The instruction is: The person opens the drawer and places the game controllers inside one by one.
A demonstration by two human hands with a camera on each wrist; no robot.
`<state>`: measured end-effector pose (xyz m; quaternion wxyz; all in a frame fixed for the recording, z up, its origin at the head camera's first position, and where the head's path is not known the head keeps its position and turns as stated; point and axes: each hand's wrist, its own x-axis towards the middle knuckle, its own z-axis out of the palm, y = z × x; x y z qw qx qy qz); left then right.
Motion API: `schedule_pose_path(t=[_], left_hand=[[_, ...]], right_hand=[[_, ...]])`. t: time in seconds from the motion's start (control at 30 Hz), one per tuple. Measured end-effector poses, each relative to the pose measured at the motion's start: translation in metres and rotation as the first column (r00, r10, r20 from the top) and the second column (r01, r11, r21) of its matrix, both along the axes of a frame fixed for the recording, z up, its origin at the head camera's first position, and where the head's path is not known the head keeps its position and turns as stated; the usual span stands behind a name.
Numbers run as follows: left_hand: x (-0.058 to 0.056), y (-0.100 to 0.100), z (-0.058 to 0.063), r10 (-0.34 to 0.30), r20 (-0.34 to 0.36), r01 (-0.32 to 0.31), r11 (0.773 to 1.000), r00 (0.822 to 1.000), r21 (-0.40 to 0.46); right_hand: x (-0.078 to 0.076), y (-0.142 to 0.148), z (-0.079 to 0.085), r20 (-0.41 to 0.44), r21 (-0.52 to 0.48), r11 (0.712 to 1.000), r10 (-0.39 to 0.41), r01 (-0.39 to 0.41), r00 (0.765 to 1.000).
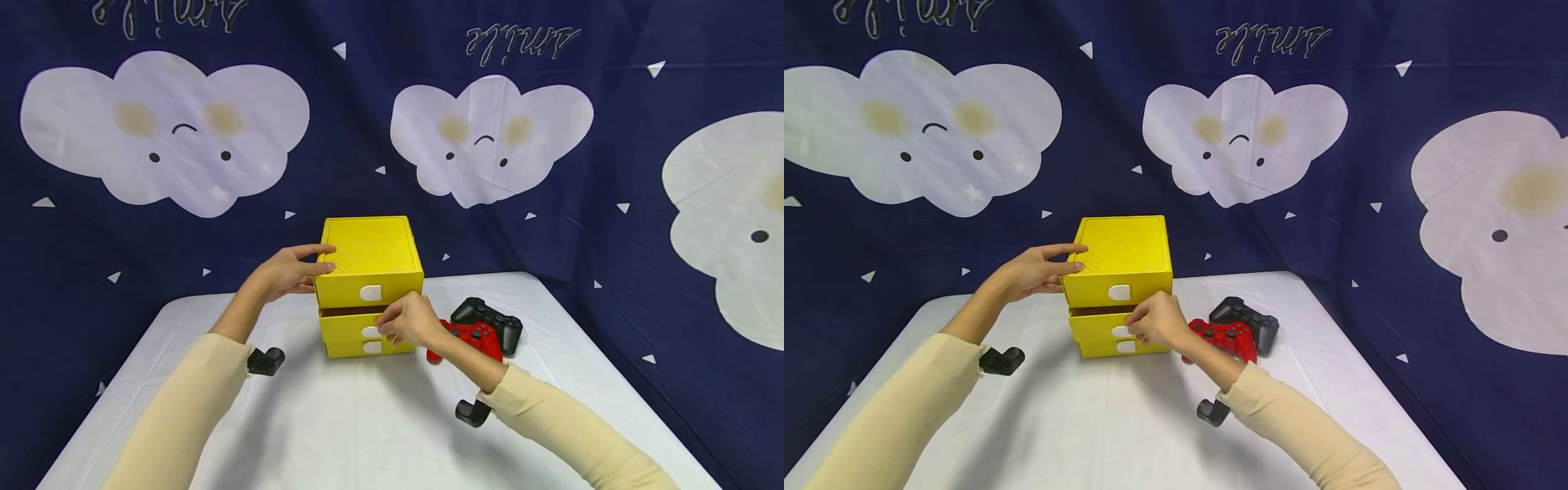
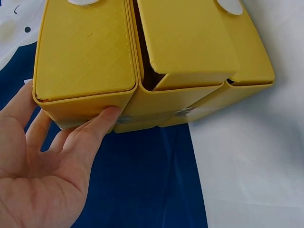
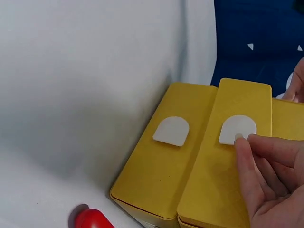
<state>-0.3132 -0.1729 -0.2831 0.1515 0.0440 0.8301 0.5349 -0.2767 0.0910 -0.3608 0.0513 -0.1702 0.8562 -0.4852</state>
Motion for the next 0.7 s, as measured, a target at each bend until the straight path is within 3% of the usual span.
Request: schedule_pose_path(t=[0.47,0.7], left_hand=[[0.000,0.000,0.001,-0.013,-0.006,0.013,1.000,1.000,0.002],[0.000,0.000,0.001,-0.010,0.000,0.010,1.000,1.000,0.004]], right_hand=[[0.034,0.009,0.004,0.003,0.060,0.994,0.096,-0.096,0.995],[0.052,0.014,0.005,0.064,0.057,0.985,0.159,-0.163,0.985]])
